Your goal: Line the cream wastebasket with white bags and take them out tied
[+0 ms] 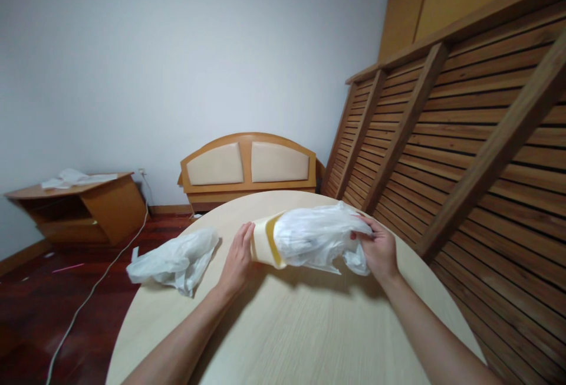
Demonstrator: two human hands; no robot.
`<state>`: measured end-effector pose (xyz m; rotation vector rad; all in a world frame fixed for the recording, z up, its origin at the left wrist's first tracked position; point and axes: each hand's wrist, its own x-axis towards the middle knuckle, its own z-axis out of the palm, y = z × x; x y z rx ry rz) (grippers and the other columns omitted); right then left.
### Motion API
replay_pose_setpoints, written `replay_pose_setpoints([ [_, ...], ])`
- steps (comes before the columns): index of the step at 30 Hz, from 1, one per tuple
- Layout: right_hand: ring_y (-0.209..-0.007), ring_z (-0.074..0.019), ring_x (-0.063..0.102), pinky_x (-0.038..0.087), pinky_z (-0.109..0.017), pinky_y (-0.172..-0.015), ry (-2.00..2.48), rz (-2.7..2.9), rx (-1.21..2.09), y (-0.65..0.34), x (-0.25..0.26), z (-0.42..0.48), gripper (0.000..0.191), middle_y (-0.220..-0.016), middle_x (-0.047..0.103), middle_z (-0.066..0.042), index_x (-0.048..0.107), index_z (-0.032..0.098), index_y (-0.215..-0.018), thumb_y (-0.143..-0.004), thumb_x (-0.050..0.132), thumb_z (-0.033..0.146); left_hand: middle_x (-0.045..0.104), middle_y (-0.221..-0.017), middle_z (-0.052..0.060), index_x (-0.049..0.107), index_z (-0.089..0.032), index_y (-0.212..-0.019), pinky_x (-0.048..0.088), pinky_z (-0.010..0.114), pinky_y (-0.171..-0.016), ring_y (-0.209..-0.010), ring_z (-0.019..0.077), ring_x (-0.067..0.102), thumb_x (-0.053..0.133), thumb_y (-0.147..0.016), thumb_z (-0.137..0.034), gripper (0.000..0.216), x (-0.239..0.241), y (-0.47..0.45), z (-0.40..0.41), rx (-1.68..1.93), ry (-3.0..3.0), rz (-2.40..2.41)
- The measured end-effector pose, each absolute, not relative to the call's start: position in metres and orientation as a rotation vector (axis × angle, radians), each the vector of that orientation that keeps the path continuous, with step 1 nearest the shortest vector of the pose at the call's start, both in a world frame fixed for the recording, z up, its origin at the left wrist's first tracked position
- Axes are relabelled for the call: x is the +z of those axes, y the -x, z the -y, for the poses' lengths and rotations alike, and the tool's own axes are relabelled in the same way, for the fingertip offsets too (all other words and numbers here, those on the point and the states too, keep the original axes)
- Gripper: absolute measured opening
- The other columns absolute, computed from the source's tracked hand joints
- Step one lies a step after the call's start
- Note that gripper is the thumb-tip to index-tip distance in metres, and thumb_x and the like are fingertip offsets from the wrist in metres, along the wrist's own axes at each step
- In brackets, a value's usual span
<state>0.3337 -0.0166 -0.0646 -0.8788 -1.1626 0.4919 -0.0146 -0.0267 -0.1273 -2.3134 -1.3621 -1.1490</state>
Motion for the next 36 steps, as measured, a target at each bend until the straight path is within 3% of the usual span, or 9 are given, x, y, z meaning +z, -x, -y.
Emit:
replay_pose_setpoints([
  [12,-0.096,-0.0279,0.074,0.058,-0.038,-0.085,0.942,1.268,0.488,-0.337,-0.064,0.020,0.027,-0.102,0.080,-0.007,0.082,0.022,-0.092,-0.066,0.075,0.028,0.032,-0.157,0.021,0.010,-0.019,-0.157,0.029,0.057,-0.121,-0.149,0.0377,0.031,0.072,-0.072,-0.020,0.106,-0.137,0.026,0.013,-1.421,2.252,1.558],
  [17,-0.092,-0.0276,0.076,0.061,-0.037,-0.081,0.939,1.334,0.534,-0.328,-0.063,0.026,0.029,-0.097,0.081,-0.006,0.082,0.022,-0.093,-0.067,0.070,0.023,0.032,-0.158,0.020,0.009,-0.021,-0.157,0.031,0.057,-0.119,-0.147,0.0378,0.034,0.079,-0.070,-0.035,0.113,-0.140,0.025,0.005,-1.613,2.219,1.754],
  [21,-0.087,-0.0265,0.077,0.062,-0.034,-0.076,0.910,1.383,0.635,-0.318,-0.060,0.033,0.027,-0.094,0.081,-0.006,0.082,0.021,-0.093,-0.068,0.072,0.024,0.036,-0.157,0.016,0.015,-0.025,-0.155,0.034,0.053,-0.118,-0.142,0.0331,0.041,0.081,-0.071,-0.038,0.107,-0.138,0.020,0.003,-1.787,2.266,1.807],
  [29,-0.096,-0.0260,0.077,0.062,-0.037,-0.088,0.805,1.571,0.800,-0.293,-0.057,0.055,0.028,-0.104,0.080,-0.007,0.081,0.022,-0.102,-0.076,0.072,0.023,0.043,-0.152,0.014,0.021,-0.029,-0.149,0.041,0.060,-0.112,-0.136,0.0313,0.049,0.078,-0.076,-0.039,0.092,-0.139,0.016,-0.003,-2.026,2.352,1.837],
  [31,-0.098,-0.0256,0.076,0.061,-0.037,-0.090,0.778,1.621,0.829,-0.288,-0.055,0.061,0.029,-0.107,0.080,-0.008,0.080,0.022,-0.105,-0.077,0.070,0.022,0.038,-0.156,0.016,0.015,-0.029,-0.151,0.036,0.063,-0.115,-0.142,0.0343,0.043,0.078,-0.076,-0.041,0.099,-0.143,0.018,-0.005,-1.982,2.351,1.836],
  [34,-0.103,-0.0245,0.075,0.060,-0.036,-0.093,0.738,1.679,0.837,-0.283,-0.054,0.066,0.033,-0.112,0.078,-0.008,0.078,0.022,-0.110,-0.079,0.068,0.019,0.016,-0.164,0.024,0.001,-0.025,-0.155,0.022,0.067,-0.120,-0.153,0.0421,0.019,0.081,-0.072,-0.043,0.117,-0.143,0.021,0.001,-1.839,2.254,1.795],
  [36,-0.106,-0.0238,0.074,0.059,-0.035,-0.094,0.720,1.713,0.829,-0.281,-0.054,0.068,0.034,-0.116,0.077,-0.008,0.077,0.023,-0.113,-0.081,0.067,0.019,0.004,-0.165,0.026,-0.004,-0.020,-0.156,0.017,0.068,-0.120,-0.154,0.0438,0.009,0.077,-0.076,-0.042,0.115,-0.134,0.019,0.014,-1.733,2.188,1.650],
])
